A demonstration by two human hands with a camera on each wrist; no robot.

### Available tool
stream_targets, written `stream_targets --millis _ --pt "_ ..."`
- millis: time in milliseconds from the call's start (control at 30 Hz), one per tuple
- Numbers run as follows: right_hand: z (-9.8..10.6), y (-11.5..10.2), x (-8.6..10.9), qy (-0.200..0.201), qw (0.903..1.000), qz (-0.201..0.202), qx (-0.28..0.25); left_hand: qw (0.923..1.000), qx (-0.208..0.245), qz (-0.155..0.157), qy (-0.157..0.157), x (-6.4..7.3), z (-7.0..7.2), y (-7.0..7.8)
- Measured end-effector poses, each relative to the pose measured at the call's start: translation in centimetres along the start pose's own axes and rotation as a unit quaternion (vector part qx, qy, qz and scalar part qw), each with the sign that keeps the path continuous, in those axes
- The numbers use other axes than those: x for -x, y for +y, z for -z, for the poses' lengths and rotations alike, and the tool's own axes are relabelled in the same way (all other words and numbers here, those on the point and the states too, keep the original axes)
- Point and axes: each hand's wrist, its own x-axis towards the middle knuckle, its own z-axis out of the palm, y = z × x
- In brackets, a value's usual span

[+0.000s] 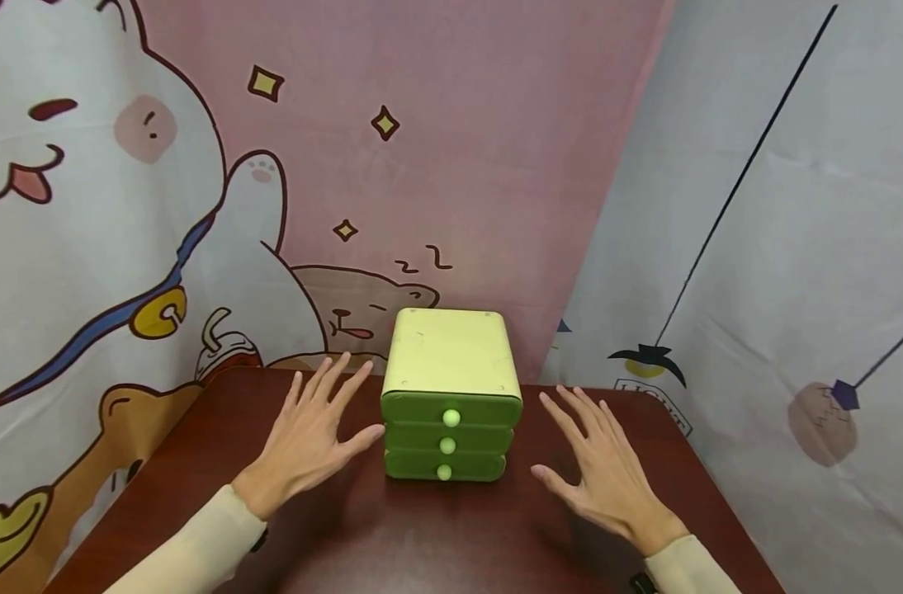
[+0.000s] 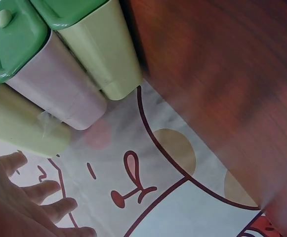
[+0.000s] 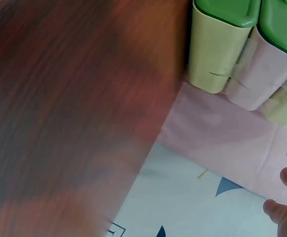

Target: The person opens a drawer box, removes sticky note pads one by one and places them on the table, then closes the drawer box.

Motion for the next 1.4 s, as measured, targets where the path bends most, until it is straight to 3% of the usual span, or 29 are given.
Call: stream_targets --millis 600,867,1167,1400 --pt "0.8 -1.0 -1.3 0.037 0.9987 0.029 -0.022 0.9991 0.008 -0.026 0.033 -0.5 0.9 0.6" --pt "1.1 -1.7 -1.9 0.09 0.9924 0.075 -0.036 0.9984 0.009 -0.034 0.044 -0.7 1.2 1.0" --pt "1.4 -3.0 -2.2 0.115 0.9888 0.087 -0.036 0.9983 0.01 -0.036 0.044 -0.9 1.5 1.7" --pt "1.5 -4.0 -2.5 0.16 0.9797 0.116 -0.036 0.9983 0.007 -0.039 0.044 -1.1 1.6 2.0"
